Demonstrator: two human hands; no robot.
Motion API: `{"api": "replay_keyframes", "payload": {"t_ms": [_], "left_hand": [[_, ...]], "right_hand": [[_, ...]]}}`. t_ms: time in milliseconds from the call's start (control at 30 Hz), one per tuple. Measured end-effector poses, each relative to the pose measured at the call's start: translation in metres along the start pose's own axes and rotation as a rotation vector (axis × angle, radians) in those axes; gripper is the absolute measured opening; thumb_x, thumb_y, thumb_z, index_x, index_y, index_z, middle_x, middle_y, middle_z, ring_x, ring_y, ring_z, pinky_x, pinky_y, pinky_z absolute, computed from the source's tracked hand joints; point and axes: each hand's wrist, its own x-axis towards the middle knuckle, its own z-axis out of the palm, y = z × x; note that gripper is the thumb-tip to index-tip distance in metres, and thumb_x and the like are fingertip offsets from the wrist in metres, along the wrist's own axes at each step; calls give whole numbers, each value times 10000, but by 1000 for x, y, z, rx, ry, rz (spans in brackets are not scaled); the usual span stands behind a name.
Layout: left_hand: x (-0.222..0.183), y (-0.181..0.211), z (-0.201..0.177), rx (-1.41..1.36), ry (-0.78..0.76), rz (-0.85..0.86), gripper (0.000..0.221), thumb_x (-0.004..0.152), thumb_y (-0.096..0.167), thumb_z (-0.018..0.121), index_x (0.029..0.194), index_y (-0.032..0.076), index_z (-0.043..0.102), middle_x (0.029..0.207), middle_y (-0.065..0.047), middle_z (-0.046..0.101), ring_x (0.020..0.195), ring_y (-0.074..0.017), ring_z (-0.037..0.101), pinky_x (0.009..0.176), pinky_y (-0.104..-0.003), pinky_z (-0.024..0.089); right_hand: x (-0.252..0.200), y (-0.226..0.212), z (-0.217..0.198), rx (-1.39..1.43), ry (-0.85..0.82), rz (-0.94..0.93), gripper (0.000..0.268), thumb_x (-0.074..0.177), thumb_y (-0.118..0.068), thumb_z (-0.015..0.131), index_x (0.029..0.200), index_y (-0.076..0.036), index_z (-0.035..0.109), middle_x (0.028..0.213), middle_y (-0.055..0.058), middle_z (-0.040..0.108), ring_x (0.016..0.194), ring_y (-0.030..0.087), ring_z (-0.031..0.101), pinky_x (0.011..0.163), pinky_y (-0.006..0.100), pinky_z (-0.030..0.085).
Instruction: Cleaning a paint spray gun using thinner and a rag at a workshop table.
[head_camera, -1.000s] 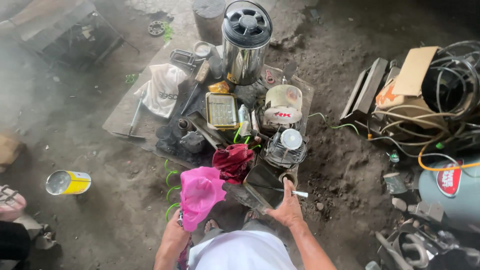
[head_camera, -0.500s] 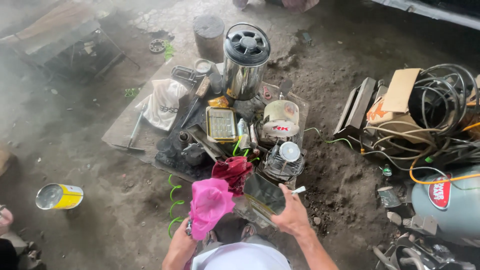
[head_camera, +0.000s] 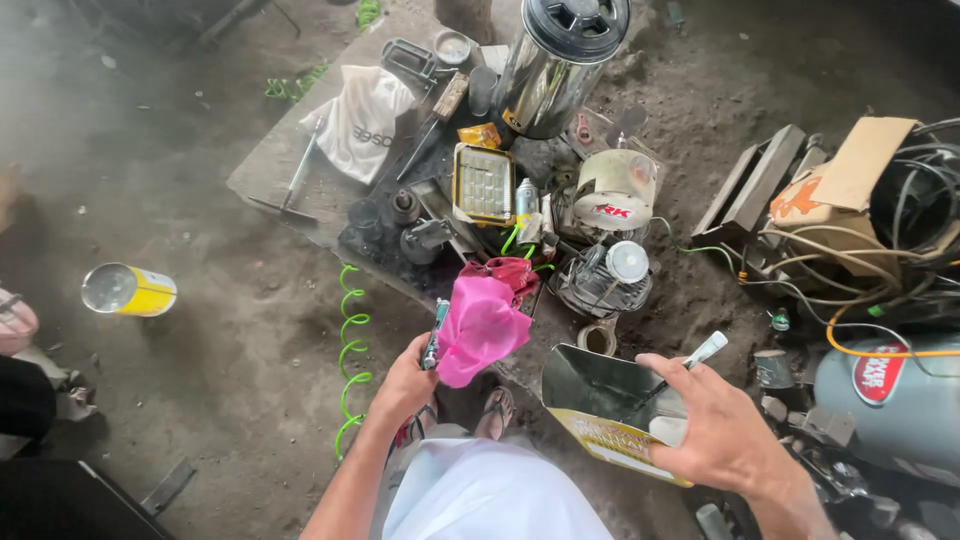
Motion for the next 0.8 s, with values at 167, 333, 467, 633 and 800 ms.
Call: {"api": "replay_keyframes", "payload": {"t_ms": [167,333,467,633,800], "left_hand": [[-7,11,-1,-35,-53,-12,463,899,160,746,1339,100,615,1101,-74,757,995,-146,660,914,-295,519],[-8,-1,1,61,-85,24,514,864,143,728,1357,109,588,1146,-74,760,1056,-157,697,932,-306,526],[-19,2,2,125,-104,-8,550,866,191,745,1380,138,555,1185,-79,743,1099,-176,699,952,-318,519],[-32,12,0,179,-129,-139,578,850,201,739,1402,228,570,1177,-87,746,1099,-216,707,942,-347,527],[-29,-11,3,158,-130,-105,554,863,177,726,1393,219,567,1145,-74,750,1065,-192,703,930,-346,530]], "right_hand": [[-1,-46,-33,-97,-110,40,968,522,-374,886,1417,-271,533,1143,125,671,1017,349,668,870,431,555],[6,-70,-38,-125,-217,-11,945,516,-373,872,1394,-250,545,1043,121,661,926,346,678,815,441,565],[15,-86,-37,-215,-279,-30,935,530,-390,874,1395,-249,548,1039,125,650,947,346,661,833,451,537],[24,-103,-38,-238,-306,-70,914,546,-410,858,1388,-223,555,1069,132,653,983,358,649,866,446,527],[32,-117,-40,-314,-424,15,906,563,-395,830,1411,-251,544,1072,111,662,1016,323,656,909,422,526]]}}
